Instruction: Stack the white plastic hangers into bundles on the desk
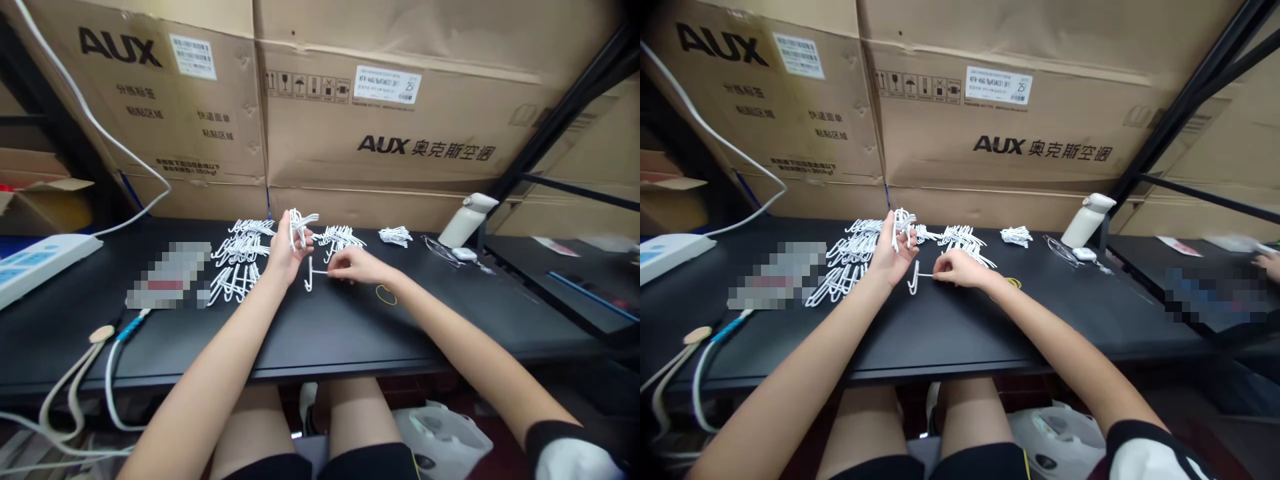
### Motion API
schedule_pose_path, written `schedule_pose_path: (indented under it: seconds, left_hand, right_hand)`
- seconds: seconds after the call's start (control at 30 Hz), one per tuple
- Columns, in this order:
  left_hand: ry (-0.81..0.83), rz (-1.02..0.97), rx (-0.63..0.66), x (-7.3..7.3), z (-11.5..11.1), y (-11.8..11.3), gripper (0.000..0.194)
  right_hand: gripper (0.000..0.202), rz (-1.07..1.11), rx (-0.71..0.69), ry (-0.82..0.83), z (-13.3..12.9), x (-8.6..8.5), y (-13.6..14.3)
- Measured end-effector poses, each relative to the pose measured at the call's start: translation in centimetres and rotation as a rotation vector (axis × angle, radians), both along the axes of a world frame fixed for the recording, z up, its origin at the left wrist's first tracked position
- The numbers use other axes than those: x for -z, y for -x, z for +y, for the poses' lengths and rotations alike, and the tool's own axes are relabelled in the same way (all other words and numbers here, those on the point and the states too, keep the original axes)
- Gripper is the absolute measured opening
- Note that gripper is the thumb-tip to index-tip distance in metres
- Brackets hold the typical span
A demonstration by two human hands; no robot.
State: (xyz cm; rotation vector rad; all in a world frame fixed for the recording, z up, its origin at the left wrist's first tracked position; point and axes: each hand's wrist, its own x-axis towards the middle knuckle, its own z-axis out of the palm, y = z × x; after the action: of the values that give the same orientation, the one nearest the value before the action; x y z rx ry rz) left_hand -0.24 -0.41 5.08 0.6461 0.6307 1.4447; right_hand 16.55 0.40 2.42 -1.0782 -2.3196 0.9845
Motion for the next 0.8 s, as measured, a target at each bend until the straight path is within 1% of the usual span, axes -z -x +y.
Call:
schedule_pose_path:
  seconds: [0.07, 0.13, 0.17, 0.23, 0.3, 0.33, 0.4, 0.5, 0.57, 0.63, 0.8]
  left_hand:
    - [0.017, 0.068, -0.094, 0.4, 0.3, -0.1, 0.034]
    - [0.045, 0.127, -0.176, 1.0, 0.8, -0.2, 0.035]
    - [0.066, 0.157, -0.212, 1.3, 1.0, -0.2, 0.035]
    - [0.096, 0.245, -0.273, 1.9, 1.3, -0.4, 0.036]
    - [0.071, 0.387, -0.287, 2.5, 1.5, -0.6, 0.036]
    - [0.037, 0.474, -0.273, 2.8, 1.4, -0.7, 0.036]
    - [-0.056, 0.647, -0.206, 3.4, 1.3, -1.1, 0.037]
    - [-0.166, 0.803, -0.121, 4.0, 0.9, -1.5, 0.039]
    - [-0.198, 0.837, -0.107, 4.2, 0.8, -1.6, 0.039]
    - [-0.206, 0.844, -0.107, 4.2, 0.8, -1.6, 0.039]
    - [-0.211, 0.834, -0.093, 4.2, 0.9, -1.5, 0.042]
  right_hand:
    - [0.016, 0.057, 0.034, 0.038, -0.3, -1.2, -2.2]
    - [0.019, 0.126, 0.094, 0.031, -0.4, -2.1, -3.9]
    - [0.021, 0.168, 0.151, 0.013, -0.4, -2.4, -4.6]
    - [0.024, 0.282, 0.312, -0.061, -0.1, -2.7, -5.5]
    - [0.027, 0.444, 0.456, -0.144, 0.3, -2.6, -5.8]
    - [0.029, 0.513, 0.494, -0.165, 0.5, -2.4, -5.8]
    - [0.030, 0.558, 0.489, -0.151, 0.5, -2.1, -5.6]
    - [0.029, 0.454, 0.403, -0.080, 0.0, -2.0, -5.1]
    - [0.029, 0.387, 0.346, -0.045, -0.3, -2.2, -4.9]
    - [0.029, 0.359, 0.318, -0.033, -0.4, -2.2, -4.9]
    - [0.030, 0.476, 0.415, -0.118, 0.4, -2.0, -5.6]
